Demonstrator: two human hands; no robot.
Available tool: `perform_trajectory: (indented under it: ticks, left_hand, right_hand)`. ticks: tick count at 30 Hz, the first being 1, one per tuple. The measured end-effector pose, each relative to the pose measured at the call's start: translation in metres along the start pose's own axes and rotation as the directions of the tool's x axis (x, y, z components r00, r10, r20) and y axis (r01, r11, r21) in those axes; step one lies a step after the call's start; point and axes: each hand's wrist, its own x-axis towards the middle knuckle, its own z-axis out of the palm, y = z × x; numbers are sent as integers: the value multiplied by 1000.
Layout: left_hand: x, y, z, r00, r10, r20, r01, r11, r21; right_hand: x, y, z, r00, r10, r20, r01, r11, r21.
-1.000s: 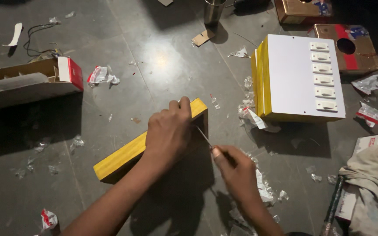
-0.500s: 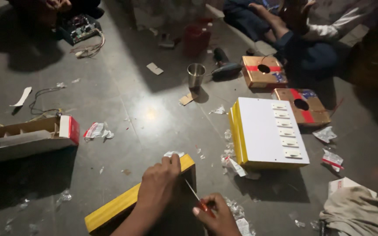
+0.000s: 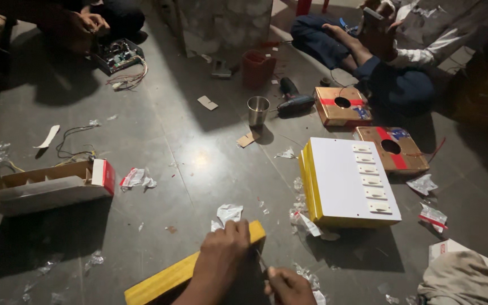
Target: The person assembles a wooden electrical box by screwing in white switches and connecting red wires. They use a screwdriver to secure the switches and wire nuts to join the wires, then use pliers to strip and cut the wires.
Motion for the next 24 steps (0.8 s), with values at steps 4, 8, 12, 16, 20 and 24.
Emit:
perform_trajectory:
  ticks: [4,8,12,16,20,24]
  left_hand:
    - [-8,5,-9,999,32,30,-30,999,-45]
    - [-3,-12,-7,998,17,-58,-28,981,-190]
    - [0,-24,-9,994,24,-110,-55,957,-285]
    - [15,-25,-25,1000,14,-3,-14,957,-289]
    - [10,-24,-25,997,16,75,6,960,-281]
    - [18,-30,-14,999,18,-30,-24,976,-216]
  right_hand:
    - [-25,-37,2,996,84,41,-83,996,-36]
    - [-76,-73,19,857,-481,-187,344,803,-487]
    - [-108,-100,36,776,-570,-269,393,772,-500]
    - [-116,-115,40,660,-723,-202,559,654,-510]
    - [-114,-111,42,721,-668,-185,547,712,-440]
    - [-111,-111,42,658,-732,-175,568,635,-523]
